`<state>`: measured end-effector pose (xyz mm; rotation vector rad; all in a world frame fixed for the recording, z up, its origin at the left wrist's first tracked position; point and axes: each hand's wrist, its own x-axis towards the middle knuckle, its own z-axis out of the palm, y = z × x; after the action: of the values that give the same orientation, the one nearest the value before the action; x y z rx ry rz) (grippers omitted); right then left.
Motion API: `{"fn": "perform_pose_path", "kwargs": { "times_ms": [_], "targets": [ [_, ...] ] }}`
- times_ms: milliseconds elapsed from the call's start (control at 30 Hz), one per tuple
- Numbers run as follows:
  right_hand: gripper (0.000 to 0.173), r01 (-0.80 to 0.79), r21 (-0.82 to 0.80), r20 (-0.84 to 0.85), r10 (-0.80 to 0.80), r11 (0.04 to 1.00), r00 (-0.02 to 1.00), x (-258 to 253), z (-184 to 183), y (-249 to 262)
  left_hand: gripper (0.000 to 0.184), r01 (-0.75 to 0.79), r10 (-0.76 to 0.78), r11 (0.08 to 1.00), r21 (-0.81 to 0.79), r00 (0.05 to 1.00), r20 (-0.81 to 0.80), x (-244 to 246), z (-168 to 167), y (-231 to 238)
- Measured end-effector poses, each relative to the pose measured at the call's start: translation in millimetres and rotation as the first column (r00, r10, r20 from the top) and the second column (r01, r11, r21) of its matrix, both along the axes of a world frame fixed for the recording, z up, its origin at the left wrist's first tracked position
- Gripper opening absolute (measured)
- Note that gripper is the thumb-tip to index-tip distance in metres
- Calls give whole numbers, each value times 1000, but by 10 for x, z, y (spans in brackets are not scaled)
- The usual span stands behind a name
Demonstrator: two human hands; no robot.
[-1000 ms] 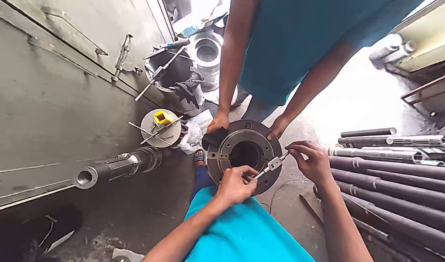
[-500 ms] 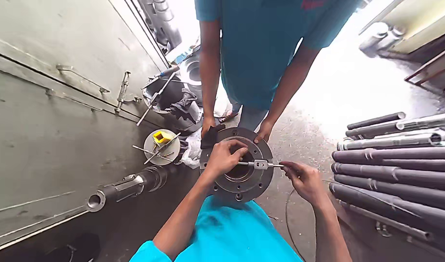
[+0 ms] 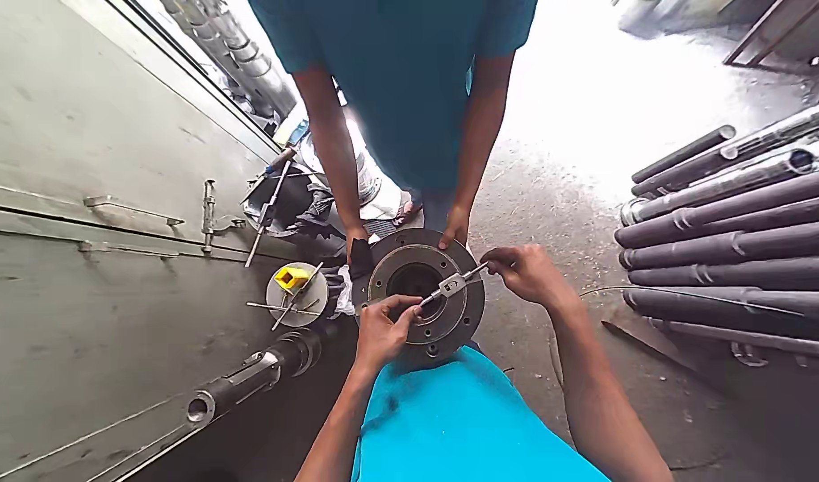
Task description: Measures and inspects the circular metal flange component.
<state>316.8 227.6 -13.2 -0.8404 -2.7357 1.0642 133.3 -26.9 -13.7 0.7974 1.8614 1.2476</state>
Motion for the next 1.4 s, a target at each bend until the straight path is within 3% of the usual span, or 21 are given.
{"fn": "perform_pose_path", "kwargs": {
  "times_ms": [167,333,467,567,767,900,1100,1233,1400],
  "targets": [
    [19,40,-68,135,-31,997,990,214,102,-175,12,-69,70,997,-26,997,24,-230,22,221],
    [33,102,-229,168,-63,968,984,345,73,-401,14,-123,121,992,-4,974,192,-373,29,505],
    [37,157,-541,201,-55,826,978,331,126,-529,16,-117,108,993,24,966,236,-405,60,753],
    [36,177,-655,197,-60,734,978,308,139,-590,16,-92,86,996,17,972,218,-416,93,835],
    [31,288,-515,143,-251,807,957,281,43,-499,13,-30,36,998,-53,991,128,-485,14,534],
    [24,324,-435,36,-343,840,938,81,25,-304,12,-45,52,997,-62,992,116,-235,14,164],
    [20,214,-525,-113,-317,823,942,-261,-64,-68,10,11,1,993,-115,995,100,158,88,-28],
    [20,178,-389,-155,-254,904,955,-504,-105,-34,14,137,-94,976,-169,966,242,310,139,44],
    [24,-10,-304,-232,-64,953,971,-814,-163,-152,20,211,-131,962,-173,914,385,661,41,151]
  ]
}}
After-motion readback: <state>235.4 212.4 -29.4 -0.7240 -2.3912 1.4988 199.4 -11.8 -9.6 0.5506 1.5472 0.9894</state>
